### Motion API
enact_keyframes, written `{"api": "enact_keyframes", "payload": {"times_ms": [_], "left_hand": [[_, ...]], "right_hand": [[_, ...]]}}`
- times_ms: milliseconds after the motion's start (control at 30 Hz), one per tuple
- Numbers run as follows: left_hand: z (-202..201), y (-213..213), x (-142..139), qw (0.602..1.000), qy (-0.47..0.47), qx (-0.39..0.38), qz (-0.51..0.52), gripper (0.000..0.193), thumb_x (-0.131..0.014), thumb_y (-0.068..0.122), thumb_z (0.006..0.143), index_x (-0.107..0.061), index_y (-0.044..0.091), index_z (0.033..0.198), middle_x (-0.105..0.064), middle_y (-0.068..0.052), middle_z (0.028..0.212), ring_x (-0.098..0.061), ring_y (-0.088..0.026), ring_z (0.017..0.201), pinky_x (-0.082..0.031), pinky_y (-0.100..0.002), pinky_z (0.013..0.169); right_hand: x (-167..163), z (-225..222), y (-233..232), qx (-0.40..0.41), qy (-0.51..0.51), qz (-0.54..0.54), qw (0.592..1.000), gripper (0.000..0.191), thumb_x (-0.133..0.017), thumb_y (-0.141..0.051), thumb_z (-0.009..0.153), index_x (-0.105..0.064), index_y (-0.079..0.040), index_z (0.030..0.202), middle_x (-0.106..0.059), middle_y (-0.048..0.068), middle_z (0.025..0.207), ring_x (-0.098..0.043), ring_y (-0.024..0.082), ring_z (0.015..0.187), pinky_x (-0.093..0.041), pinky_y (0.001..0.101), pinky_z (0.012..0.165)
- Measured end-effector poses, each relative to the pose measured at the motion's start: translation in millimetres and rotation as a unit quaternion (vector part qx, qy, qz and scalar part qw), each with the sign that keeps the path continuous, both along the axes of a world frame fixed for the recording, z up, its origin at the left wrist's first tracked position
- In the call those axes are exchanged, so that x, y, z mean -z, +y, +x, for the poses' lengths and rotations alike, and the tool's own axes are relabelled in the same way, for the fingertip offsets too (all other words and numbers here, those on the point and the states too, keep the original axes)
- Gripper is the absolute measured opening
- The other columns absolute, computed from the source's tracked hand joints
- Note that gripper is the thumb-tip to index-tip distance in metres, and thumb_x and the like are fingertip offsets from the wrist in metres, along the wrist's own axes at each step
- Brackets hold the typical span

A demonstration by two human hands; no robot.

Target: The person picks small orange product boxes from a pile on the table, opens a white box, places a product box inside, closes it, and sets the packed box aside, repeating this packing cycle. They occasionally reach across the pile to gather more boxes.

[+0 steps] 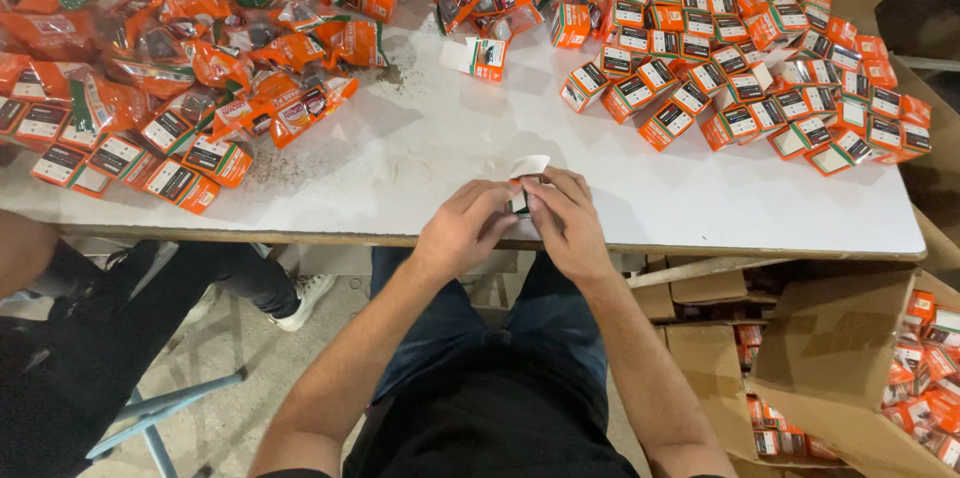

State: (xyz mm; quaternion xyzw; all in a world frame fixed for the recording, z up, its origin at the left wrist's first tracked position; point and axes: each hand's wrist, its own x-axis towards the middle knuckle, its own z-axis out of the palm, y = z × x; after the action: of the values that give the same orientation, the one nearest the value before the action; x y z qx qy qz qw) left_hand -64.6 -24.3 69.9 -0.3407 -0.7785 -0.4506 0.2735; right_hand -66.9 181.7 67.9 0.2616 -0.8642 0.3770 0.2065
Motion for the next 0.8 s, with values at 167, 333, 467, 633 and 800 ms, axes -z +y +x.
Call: {"api": "enact_keyframes", "payload": {"times_ms": [167, 333, 467, 633, 800], "left_hand": [[0, 2, 1, 0.996, -0.067, -0.003, 0.054, 0.032, -0.082, 0.002, 0.075, -0.066, 0.007, 0.102, -0.052, -0.025, 0.129, -0.064, -0.036, 0.103, -0.059, -0.039, 0.085], [-1, 5, 3, 0.997, -0.073, -0.002, -0.006, 0.034, -0.083, 0.004, 0.080, -0.057, 0.008, 0.103, -0.065, -0.013, 0.134, -0.067, -0.035, 0.115, -0.058, -0.039, 0.090], [0, 4, 5, 0.995, -0.103, 0.002, 0.009, 0.055, -0.082, 0.003, 0.079, -0.051, 0.005, 0.125, -0.065, -0.013, 0.130, -0.066, -0.037, 0.114, -0.057, -0.042, 0.092], [0, 3, 2, 0.990, -0.141, 0.009, 0.019, 0.062, -0.080, 0.001, 0.079, -0.050, 0.008, 0.133, -0.066, -0.013, 0.125, -0.068, -0.036, 0.113, -0.058, -0.040, 0.091], [3, 4, -6, 0.992, -0.122, 0.008, 0.010, 0.049, -0.079, 0.001, 0.081, -0.053, 0.007, 0.123, -0.064, -0.013, 0.133, -0.066, -0.035, 0.117, -0.058, -0.039, 0.091]], "right_hand": [[8, -6, 2, 0.024, -0.213, -0.185, 0.959, 0.038, -0.070, 0.001, 0.096, -0.055, -0.005, 0.130, -0.059, 0.018, 0.122, -0.053, 0.032, 0.103, -0.046, 0.0392, 0.089], [-7, -6, 13, -0.069, -0.173, -0.107, 0.977, 0.035, -0.066, 0.001, 0.092, -0.067, -0.005, 0.127, -0.059, 0.012, 0.133, -0.059, 0.031, 0.112, -0.049, 0.0372, 0.093], [-20, -2, 16, -0.155, -0.026, -0.031, 0.987, 0.047, -0.075, -0.002, 0.082, -0.065, -0.002, 0.128, -0.057, 0.016, 0.141, -0.057, 0.035, 0.124, -0.046, 0.0412, 0.106], [-14, 3, 7, -0.071, -0.051, -0.066, 0.994, 0.036, -0.073, 0.001, 0.090, -0.067, -0.005, 0.125, -0.067, 0.013, 0.134, -0.065, 0.031, 0.119, -0.052, 0.0377, 0.102], [-6, 2, 7, -0.064, -0.037, -0.086, 0.994, 0.025, -0.073, 0.001, 0.092, -0.071, -0.006, 0.115, -0.070, 0.012, 0.129, -0.067, 0.029, 0.114, -0.054, 0.0362, 0.097]]}}
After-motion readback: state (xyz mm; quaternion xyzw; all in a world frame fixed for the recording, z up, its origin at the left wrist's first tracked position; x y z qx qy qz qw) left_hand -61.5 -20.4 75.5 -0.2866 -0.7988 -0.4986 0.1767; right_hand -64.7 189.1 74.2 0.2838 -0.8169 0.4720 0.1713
